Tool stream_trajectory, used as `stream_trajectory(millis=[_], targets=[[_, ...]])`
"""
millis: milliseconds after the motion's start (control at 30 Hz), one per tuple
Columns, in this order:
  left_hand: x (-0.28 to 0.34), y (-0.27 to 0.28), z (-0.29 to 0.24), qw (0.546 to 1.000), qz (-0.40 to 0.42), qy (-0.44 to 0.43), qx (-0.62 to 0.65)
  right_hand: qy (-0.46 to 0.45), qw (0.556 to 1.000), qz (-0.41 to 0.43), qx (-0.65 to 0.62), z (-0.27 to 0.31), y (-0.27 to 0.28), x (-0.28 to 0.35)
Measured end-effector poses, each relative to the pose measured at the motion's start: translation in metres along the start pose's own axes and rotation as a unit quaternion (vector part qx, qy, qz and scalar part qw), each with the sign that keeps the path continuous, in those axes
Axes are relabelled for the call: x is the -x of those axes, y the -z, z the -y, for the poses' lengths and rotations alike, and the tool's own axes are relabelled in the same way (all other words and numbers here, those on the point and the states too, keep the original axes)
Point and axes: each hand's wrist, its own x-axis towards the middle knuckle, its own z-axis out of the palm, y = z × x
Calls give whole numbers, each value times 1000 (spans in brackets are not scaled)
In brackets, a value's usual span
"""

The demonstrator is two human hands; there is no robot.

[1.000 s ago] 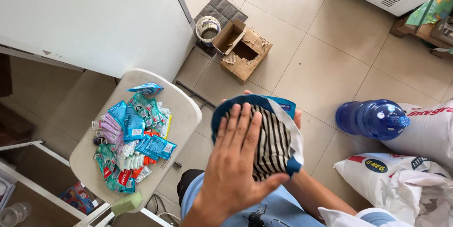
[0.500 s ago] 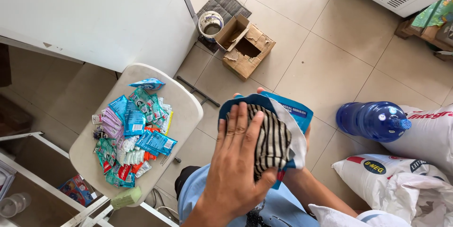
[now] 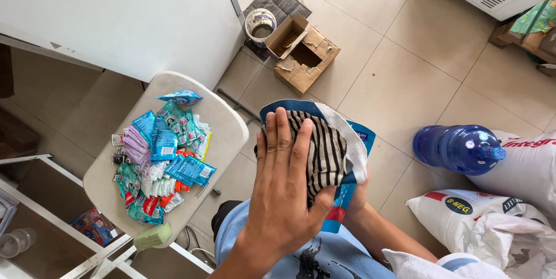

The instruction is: Wiping down various grocery products with a cloth and placing them onto metal shelves.

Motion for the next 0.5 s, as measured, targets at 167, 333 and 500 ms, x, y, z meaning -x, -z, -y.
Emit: stream_trajectory(millis=[167,333,500], targets=[[1,-4,-3,999,49,-23,7,-41,977,-107,178,16,-46,-19],[-8,-2,-4,999,25,-20,-15,-32,991,-79,107,10,-5,-3],[-8,-6,-8,997,43,-69,1,-49,975,-36,213,13,-17,-16]])
